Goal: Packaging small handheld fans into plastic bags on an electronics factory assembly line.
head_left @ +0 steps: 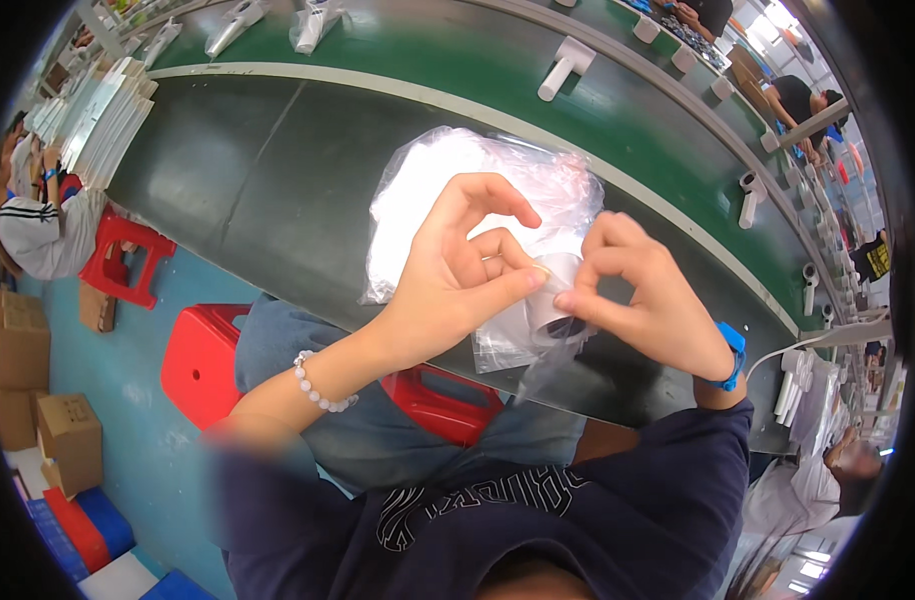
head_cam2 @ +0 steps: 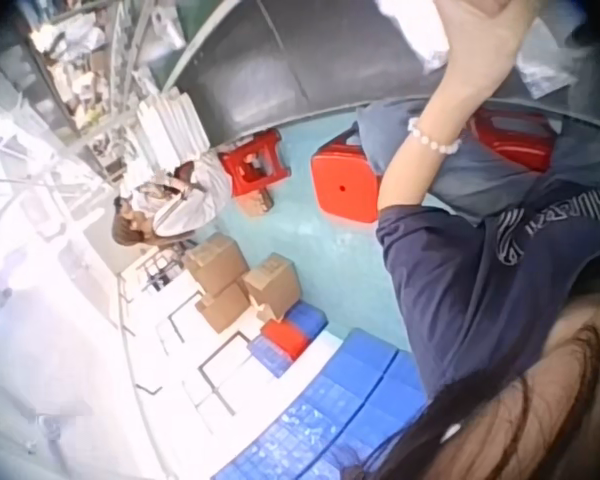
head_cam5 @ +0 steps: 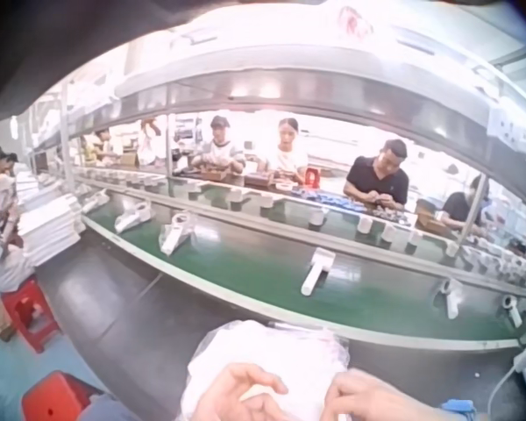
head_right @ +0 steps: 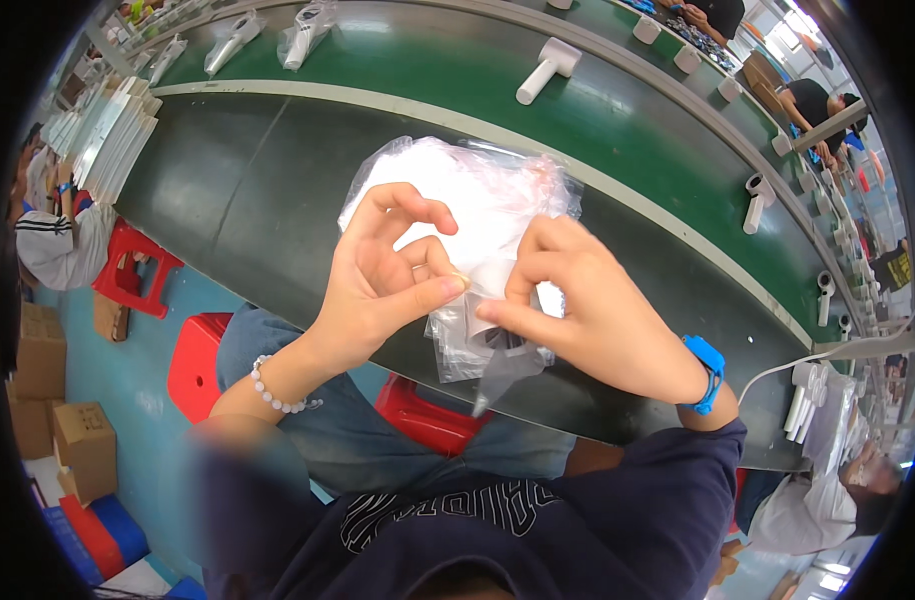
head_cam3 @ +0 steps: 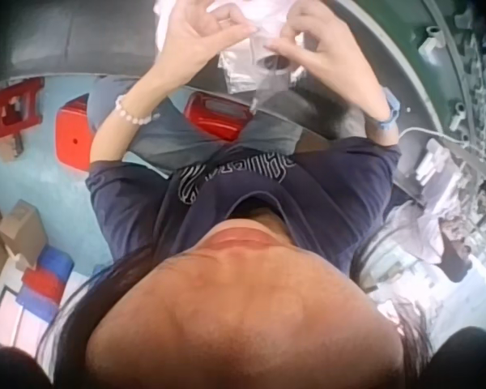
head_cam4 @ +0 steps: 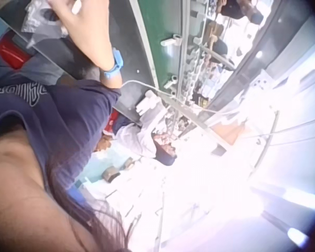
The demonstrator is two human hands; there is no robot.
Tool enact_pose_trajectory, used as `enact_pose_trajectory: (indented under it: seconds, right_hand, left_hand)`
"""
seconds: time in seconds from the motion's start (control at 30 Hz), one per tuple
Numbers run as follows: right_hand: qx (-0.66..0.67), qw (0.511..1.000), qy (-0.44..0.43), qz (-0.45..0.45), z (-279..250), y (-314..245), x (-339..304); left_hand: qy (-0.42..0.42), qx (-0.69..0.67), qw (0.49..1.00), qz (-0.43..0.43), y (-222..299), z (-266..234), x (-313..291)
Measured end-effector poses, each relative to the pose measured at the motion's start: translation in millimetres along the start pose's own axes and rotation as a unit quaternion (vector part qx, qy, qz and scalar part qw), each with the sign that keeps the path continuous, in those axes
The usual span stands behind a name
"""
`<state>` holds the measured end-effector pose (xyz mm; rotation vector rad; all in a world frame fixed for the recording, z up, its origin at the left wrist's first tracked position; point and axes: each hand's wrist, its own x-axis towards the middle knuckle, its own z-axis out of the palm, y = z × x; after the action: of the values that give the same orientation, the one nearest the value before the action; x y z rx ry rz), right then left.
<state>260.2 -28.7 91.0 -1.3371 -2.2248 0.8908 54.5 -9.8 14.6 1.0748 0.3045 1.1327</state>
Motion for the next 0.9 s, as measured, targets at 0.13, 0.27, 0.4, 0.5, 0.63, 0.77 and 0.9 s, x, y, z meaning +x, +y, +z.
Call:
enact_pose_trajectory:
  seconds: [0.13,0.27,0.4,0.5,0.63,0.77,0.9]
  right_hand:
    - [-0.093,0.989,-0.111,0.021,-8,-3,9]
    - [-0.073,0.993,-0.023,-0.090,-2,8,9]
    - [0.084,0.974,-0.133,-0.165,7,27,18]
    - [0.106,0.950,-0.185,-0.229,5,38,25]
    - [0.136,0.931,-0.234,-0.246,-8,55,32]
    - [0.110,0.977,-0.123,-0.132,-7,39,21]
    - [0.036,0.998,-0.010,-0.047,1,35,9]
  left_hand:
    - [-0.005,-0.033,0.998,-0.045,1,0,-3]
    - [-0.022,-0.115,0.988,-0.096,2,-2,-2]
    - [-0.069,-0.142,0.981,-0.110,3,-3,-3]
    - [-0.110,-0.152,0.976,-0.109,2,-3,-4]
    - [-0.084,-0.140,0.982,-0.100,2,-9,-2]
    - [-0.036,-0.157,0.981,-0.109,-1,-12,1]
    - [-0.030,-0.134,0.986,-0.094,-8,-6,2]
